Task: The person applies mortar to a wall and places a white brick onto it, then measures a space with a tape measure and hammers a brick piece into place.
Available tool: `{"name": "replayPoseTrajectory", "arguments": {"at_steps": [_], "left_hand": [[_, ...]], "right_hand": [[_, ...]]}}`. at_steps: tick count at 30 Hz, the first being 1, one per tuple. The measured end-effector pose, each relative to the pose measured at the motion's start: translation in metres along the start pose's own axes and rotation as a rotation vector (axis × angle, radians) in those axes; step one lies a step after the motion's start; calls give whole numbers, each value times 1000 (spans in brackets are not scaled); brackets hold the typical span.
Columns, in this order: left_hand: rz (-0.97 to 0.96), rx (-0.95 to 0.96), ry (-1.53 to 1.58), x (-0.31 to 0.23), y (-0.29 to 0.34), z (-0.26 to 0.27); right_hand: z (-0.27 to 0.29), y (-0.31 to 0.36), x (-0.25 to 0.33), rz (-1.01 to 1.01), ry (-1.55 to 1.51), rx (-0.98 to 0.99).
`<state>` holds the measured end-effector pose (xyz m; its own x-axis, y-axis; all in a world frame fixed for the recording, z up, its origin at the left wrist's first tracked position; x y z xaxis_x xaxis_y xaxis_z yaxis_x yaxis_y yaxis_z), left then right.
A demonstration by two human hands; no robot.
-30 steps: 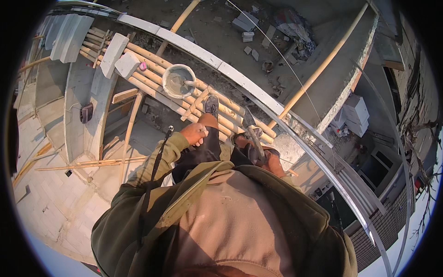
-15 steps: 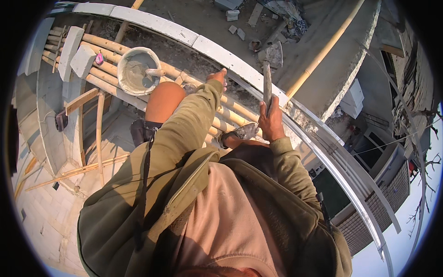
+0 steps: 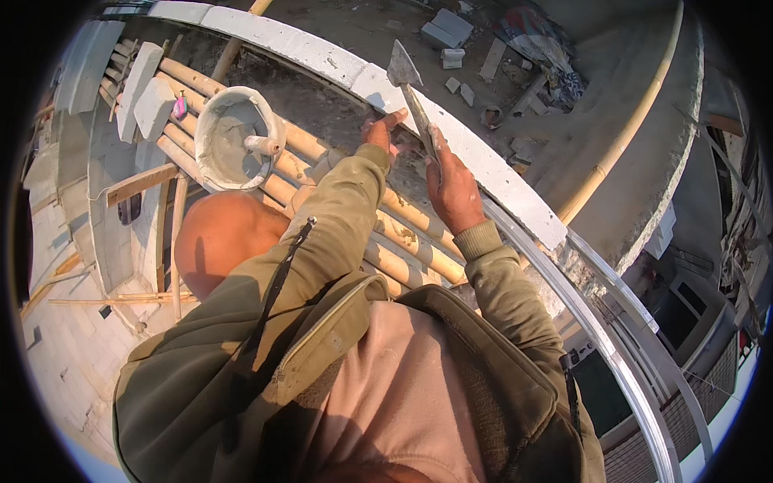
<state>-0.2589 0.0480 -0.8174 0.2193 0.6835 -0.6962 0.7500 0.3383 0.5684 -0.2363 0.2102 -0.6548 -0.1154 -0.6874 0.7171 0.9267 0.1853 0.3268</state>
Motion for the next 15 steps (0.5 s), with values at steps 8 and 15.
{"name": "replayPoseTrajectory", "arguments": {"at_steps": [8,15], "left_hand": [[-45,-71,21,-5,6,4],[-54,-107,15,-2,-4,22]], "right_hand": [[4,-7,16,189,-29,-127],[-14,-18,0,76,91,-15]]}}
Point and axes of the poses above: each hand's wrist, its own y-axis away from the middle knuckle, its own z-axis out of the back of the hand, x = y × z, the point moved 7 cm from there along -y, towards the middle knuckle, and after that the axes turned 15 degrees about -z, right-handed, at the moved point
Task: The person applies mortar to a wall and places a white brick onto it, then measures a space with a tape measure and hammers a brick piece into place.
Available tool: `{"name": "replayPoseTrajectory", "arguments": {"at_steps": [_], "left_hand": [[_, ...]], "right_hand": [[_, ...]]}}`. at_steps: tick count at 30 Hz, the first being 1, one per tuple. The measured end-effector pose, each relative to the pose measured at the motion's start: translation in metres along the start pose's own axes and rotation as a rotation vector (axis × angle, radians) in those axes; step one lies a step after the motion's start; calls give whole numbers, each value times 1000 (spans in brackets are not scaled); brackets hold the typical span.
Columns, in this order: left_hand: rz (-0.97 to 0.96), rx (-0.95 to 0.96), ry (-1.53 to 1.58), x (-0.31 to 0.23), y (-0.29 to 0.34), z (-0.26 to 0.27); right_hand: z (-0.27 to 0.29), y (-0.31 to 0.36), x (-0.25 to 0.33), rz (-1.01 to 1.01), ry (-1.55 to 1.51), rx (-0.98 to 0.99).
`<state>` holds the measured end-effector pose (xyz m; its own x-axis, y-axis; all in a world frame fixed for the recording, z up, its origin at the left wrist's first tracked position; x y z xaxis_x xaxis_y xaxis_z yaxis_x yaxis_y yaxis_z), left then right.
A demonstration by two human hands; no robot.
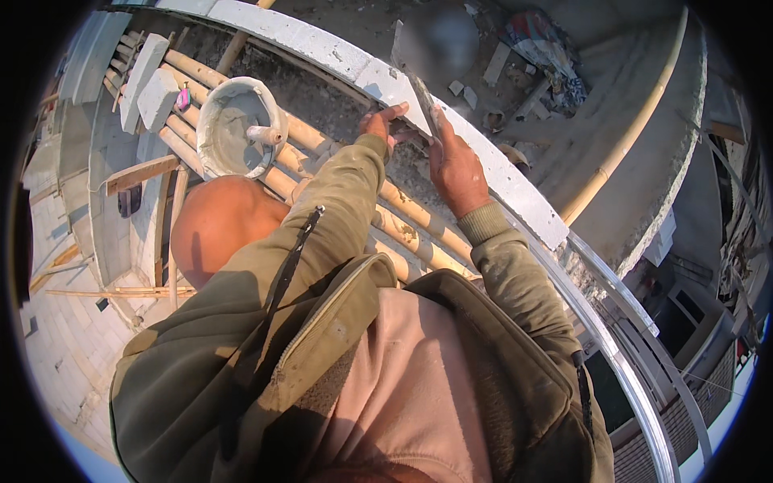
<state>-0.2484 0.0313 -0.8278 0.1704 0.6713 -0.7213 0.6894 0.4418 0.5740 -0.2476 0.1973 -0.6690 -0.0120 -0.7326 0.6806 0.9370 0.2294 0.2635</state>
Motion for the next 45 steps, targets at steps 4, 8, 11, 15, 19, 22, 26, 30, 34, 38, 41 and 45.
{"name": "replayPoseTrajectory", "arguments": {"at_steps": [4,8,11,15,19,22,26,30,34,38,41,45], "left_hand": [[27,68,-145,-18,-22,17],[549,388,-864,-25,19,-22],[976,827,-1404,-111,0,2],[383,947,-2412,-205,-44,-119],[-1073,1606,-2253,-196,-67,-169],[-1121,1662,-2089,-150,-48,-128],[-1127,1584,-2092,-129,-43,-79],[-1235,1541,-1984,-117,-60,-77],[-1277,1538,-1917,-117,-71,-73],[-1280,1500,-1944,-122,-80,-65],[-1264,1496,-1913,-118,-78,-69],[-1252,1455,-1975,-115,-82,-64]], "right_hand": [[-6,4,11,-69,-48,23],[28,37,-19,-240,-56,-75],[14,83,3,-287,-94,-15],[24,116,0,-339,-147,99],[16,141,-11,-398,-40,224],[11,151,-15,-585,-5,325],[2,148,-22,-538,-22,140],[8,143,-41,-532,-64,-74],[12,108,-36,-401,-80,-202],[12,86,-16,-234,-140,-317],[-3,76,-29,-217,-57,-303],[-20,56,-43,-326,16,-103]]}}
Point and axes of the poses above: each hand's wrist, its own y-axis away from the middle knuckle, its own z-axis out of the back of the hand, x = y × z, the point moved 7 cm from there along -y, towards the middle knuckle, and after that the axes turned 15 degrees about -z, right-handed, at the moved point
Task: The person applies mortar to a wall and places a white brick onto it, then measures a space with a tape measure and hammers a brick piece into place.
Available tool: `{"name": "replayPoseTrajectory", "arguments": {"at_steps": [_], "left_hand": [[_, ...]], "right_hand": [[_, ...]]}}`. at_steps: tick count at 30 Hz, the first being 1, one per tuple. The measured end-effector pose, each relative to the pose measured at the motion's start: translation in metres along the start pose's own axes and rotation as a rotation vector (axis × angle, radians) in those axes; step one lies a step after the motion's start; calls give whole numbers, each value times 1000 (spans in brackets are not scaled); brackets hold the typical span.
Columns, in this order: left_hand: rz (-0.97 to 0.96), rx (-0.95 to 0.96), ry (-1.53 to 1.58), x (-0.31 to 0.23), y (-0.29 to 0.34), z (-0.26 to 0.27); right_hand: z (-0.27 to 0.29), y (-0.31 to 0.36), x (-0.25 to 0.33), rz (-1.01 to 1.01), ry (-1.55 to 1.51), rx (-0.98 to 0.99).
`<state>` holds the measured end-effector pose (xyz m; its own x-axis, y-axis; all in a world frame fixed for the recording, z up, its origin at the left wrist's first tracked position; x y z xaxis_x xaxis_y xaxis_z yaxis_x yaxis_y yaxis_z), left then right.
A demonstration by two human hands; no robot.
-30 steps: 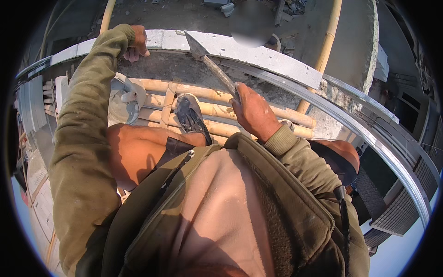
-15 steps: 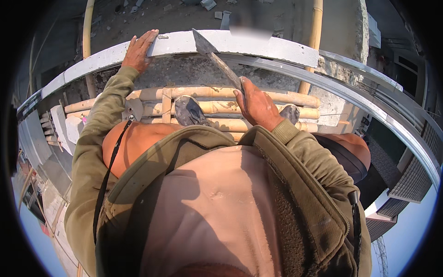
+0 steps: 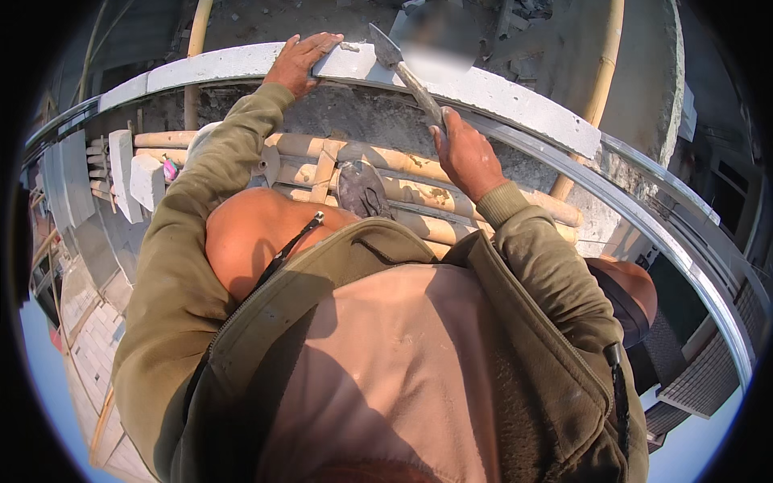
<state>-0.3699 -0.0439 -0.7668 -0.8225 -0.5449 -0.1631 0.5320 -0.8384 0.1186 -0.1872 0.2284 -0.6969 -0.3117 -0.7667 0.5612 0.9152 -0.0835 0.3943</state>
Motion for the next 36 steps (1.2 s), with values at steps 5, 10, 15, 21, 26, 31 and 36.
{"name": "replayPoseTrajectory", "arguments": {"at_steps": [5,10,15,21,26,31,36], "left_hand": [[6,-14,-4,1,13,3],[1,3,-6,-7,-15,14],[-11,-20,60,-5,9,8],[-51,-97,98,-17,-6,16],[-49,-117,108,-21,-9,11],[-64,-82,83,-17,-7,13],[-56,-72,60,-16,-2,12]], "right_hand": [[3,11,35,164,-165,-209],[-2,-8,7,19,-18,-23],[-22,10,-1,-147,-20,97],[1,44,-21,-218,-137,81],[15,55,-33,-236,-221,34],[63,70,-38,-178,-51,83],[122,119,-91,-241,383,585]]}}
Point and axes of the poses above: each hand's wrist, its own y-axis away from the middle knuckle, its own z-axis out of the back of the hand, x = y × z, the point moved 7 cm from there along -y, towards the middle knuckle, and after that the axes turned 15 degrees about -z, right-handed, at the moved point
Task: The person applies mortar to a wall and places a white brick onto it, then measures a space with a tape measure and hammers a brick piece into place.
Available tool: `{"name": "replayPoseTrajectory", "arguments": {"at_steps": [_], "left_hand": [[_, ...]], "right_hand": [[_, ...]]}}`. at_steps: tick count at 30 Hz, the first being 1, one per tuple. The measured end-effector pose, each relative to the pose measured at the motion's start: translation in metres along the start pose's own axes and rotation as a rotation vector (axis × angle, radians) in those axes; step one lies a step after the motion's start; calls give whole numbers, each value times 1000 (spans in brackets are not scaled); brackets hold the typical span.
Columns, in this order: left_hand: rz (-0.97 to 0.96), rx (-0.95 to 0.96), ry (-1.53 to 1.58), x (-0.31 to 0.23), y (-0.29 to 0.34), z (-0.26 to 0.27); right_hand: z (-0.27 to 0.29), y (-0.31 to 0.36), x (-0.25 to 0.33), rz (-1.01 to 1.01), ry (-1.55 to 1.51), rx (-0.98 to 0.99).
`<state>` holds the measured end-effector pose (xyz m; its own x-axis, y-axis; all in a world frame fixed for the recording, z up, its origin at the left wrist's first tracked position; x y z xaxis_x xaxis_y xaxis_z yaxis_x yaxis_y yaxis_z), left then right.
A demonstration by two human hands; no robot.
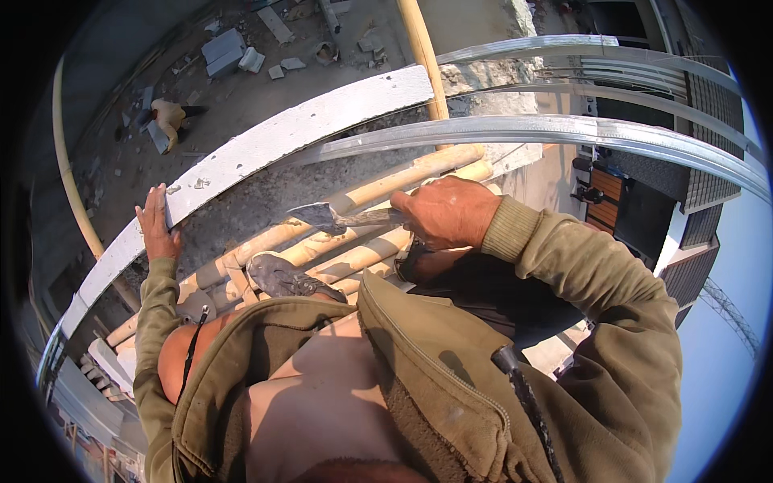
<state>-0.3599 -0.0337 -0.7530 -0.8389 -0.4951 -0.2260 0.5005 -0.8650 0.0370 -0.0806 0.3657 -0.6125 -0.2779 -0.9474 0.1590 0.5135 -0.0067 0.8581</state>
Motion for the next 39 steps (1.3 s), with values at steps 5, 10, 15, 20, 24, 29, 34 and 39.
{"name": "replayPoseTrajectory", "arguments": {"at_steps": [5,10,15,20,24,29,34,39], "left_hand": [[-17,20,14,-5,-10,4],[-31,54,15,-5,-11,-2],[-38,101,44,3,-6,3],[-22,106,47,3,-16,2],[11,158,10,-1,-17,-2],[60,236,-119,0,-10,-2],[71,258,-183,-11,-15,2],[91,207,-86,0,-12,-4]], "right_hand": [[-21,36,-128,-184,213,98],[-72,53,-229,-431,-42,18],[-168,25,-252,-632,-472,-119],[-293,-17,-264,-710,-660,-238],[-285,-44,-284,-736,-465,-145],[-144,-85,-295,-514,-341,-535],[-67,-150,-272,-217,-514,-652],[-42,-191,-242,-22,-492,-763]]}}
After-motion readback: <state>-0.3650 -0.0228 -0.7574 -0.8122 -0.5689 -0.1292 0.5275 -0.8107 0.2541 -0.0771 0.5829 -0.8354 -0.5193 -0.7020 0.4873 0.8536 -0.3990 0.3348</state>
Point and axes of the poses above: each hand's wrist, its own y-axis away from the middle knuckle, its own z-axis out of the back of the hand, x = y × z, the point moved 7 cm from there along -y, towards the middle knuckle, and after that the axes turned 15 degrees about -z, right-handed, at the moved point
